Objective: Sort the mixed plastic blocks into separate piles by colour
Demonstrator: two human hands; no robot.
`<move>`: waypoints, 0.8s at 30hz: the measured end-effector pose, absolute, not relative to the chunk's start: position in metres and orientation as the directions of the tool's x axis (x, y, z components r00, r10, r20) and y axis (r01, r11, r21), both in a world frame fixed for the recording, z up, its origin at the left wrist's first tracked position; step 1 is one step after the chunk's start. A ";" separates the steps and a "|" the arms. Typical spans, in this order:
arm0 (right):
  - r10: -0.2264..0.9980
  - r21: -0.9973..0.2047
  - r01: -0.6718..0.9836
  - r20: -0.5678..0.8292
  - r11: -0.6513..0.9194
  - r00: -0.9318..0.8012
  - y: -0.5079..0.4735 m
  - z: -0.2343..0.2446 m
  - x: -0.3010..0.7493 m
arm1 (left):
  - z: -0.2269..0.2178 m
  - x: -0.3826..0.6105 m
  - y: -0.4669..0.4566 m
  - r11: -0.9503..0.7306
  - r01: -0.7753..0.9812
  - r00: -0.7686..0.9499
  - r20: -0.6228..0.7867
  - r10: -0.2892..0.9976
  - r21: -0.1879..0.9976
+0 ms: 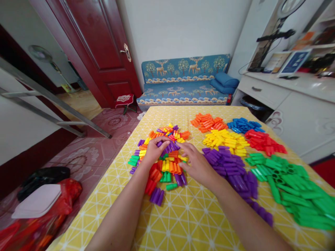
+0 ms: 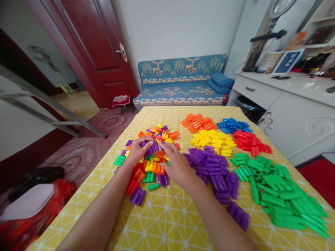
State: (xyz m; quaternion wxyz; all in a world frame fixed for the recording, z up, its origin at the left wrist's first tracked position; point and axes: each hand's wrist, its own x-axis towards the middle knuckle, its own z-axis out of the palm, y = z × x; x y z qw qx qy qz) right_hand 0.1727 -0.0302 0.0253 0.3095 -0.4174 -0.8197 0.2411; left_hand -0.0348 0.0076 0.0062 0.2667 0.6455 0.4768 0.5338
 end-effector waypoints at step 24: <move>0.949 -0.212 0.928 0.147 0.307 -0.280 -0.004 0.069 0.257 | 0.009 -0.019 0.000 -0.321 0.343 0.062 0.319 0.946 0.883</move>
